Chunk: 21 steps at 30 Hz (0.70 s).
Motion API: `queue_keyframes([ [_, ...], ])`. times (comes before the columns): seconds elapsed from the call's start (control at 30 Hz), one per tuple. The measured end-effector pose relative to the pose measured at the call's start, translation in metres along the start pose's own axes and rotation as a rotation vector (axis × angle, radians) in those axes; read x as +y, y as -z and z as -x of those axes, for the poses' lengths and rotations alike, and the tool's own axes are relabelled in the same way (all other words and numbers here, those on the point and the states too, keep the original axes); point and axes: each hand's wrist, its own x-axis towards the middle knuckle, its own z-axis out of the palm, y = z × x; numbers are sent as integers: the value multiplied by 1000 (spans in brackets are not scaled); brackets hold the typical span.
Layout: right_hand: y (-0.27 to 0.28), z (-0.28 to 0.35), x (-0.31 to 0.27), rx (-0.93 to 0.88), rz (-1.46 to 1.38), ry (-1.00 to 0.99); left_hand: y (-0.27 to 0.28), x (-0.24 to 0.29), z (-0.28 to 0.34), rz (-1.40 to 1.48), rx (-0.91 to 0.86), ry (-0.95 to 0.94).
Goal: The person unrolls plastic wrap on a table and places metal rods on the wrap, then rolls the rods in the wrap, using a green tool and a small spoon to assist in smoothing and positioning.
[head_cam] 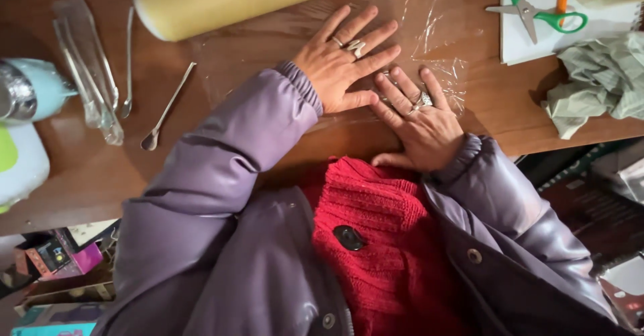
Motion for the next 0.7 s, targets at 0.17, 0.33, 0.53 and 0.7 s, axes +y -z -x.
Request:
queue_keyframes([
  [0.17, 5, -3, -3, 14, -43, 1, 4, 2, 1, 36, -4, 27],
  [0.33, 5, -3, -6, -6, -73, -31, 7, 1, -1, 46, 28, 27],
  [0.53, 2, -1, -7, -30, -66, -41, 8, 2, -3, 66, -16, 45],
  [0.7, -1, 1, -9, -47, -78, -59, 11, 3, -3, 72, -17, 51],
])
